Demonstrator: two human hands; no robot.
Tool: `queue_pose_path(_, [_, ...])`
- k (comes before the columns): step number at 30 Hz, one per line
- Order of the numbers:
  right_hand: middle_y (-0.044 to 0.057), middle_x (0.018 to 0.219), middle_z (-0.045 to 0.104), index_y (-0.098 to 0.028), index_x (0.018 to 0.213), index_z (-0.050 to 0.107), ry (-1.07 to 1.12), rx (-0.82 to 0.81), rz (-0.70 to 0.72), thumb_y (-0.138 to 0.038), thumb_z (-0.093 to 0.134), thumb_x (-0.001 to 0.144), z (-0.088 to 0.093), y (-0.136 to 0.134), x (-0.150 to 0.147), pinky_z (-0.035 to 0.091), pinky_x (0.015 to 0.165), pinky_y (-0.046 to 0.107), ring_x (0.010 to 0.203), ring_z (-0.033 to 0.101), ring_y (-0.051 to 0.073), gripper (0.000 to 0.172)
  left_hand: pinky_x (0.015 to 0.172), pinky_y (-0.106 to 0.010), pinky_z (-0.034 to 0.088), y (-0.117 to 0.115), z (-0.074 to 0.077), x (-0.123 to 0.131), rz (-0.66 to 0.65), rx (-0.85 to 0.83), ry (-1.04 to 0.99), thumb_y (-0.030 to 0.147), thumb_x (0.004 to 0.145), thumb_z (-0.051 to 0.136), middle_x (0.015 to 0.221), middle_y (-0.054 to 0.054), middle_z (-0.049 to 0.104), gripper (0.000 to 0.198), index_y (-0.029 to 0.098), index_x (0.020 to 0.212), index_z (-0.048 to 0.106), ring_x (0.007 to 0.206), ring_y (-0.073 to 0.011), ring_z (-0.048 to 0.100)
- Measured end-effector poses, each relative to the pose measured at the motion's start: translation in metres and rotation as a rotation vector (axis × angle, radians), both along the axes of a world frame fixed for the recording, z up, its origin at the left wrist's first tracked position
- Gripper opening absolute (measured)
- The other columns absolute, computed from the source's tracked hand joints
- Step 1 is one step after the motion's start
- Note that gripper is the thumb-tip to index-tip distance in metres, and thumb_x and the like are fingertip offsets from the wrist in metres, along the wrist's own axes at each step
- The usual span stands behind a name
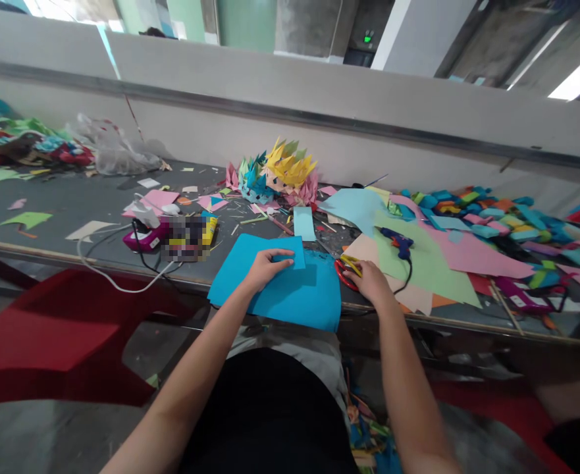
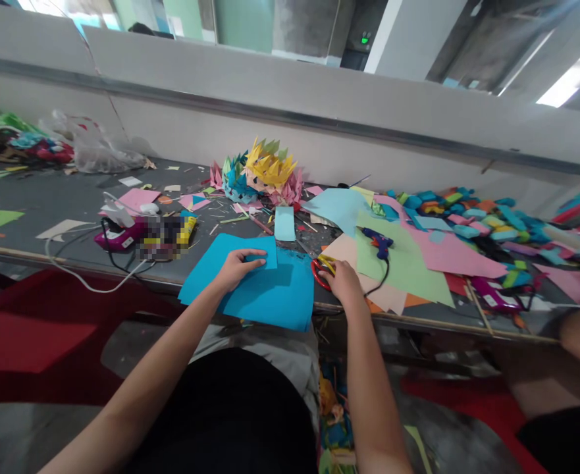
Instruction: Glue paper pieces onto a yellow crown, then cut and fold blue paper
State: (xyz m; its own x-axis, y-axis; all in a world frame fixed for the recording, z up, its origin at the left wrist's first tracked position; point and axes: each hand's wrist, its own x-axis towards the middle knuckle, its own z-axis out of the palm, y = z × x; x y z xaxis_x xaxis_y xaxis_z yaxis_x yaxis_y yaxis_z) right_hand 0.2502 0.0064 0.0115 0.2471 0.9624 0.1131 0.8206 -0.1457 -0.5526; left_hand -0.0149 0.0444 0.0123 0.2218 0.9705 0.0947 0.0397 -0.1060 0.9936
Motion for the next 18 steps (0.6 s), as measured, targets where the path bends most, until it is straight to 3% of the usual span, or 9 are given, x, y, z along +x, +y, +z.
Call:
queue_pose_path(6, [0.017,0.097,0.061,-0.012,0.104,0.056,0.084,0.030,-0.053,-0.038,0.053,0.076,0.012,-0.015,-0.009,0.041,0.075,0.042,0.089,0.057,0.031,0.038,0.071,-0.030,0.048,-0.002,0.000,-0.001,0.092,0.054,-0.030,0.042,0.060,0.074,0.092,-0.009,0.071,0.039,0.015,0.088,0.072,0.087,-0.0247,0.062])
queue_pose_path(9, [0.012,0.097,0.060,-0.015,0.114,0.047,0.193,0.102,-0.020,-0.049,0.045,0.080,0.016,-0.034,-0.023,0.044,0.072,0.037,0.085,0.057,0.026,0.047,0.073,-0.031,0.049,-0.006,0.006,-0.001,0.155,0.094,-0.044,0.042,0.061,0.073,0.094,-0.008,0.071,0.037,0.015,0.087,0.072,0.090,-0.0252,0.062])
queue_pose_path(11, [0.006,0.089,0.059,-0.019,0.113,0.046,0.358,0.137,0.066,-0.054,0.044,0.080,0.016,-0.048,-0.039,0.045,0.064,0.031,0.074,0.056,0.019,0.048,0.070,-0.031,0.050,-0.012,0.016,0.000,0.181,0.118,-0.045,0.042,0.062,0.072,0.093,-0.008,0.071,0.037,0.015,0.087,0.072,0.087,-0.0244,0.063])
queue_pose_path(14, [-0.002,0.075,0.051,-0.024,0.104,0.051,0.846,0.146,0.202,-0.054,0.062,0.068,0.012,-0.069,-0.065,0.042,0.056,0.024,0.062,0.048,0.013,0.048,0.061,-0.028,0.051,-0.024,0.035,0.000,0.182,0.153,-0.033,0.041,0.065,0.070,0.091,-0.006,0.070,0.035,0.016,0.089,0.072,0.078,-0.0211,0.063])
queue_pose_path(18, [-0.002,0.078,0.048,-0.027,0.102,0.052,1.157,0.114,0.258,-0.055,0.070,0.063,0.006,-0.088,-0.091,0.043,0.059,0.024,0.064,0.048,0.011,0.052,0.050,-0.024,0.047,-0.045,0.061,-0.003,0.169,0.193,0.017,0.037,0.064,0.072,0.082,-0.004,0.070,0.030,0.017,0.087,0.073,0.063,-0.0153,0.059])
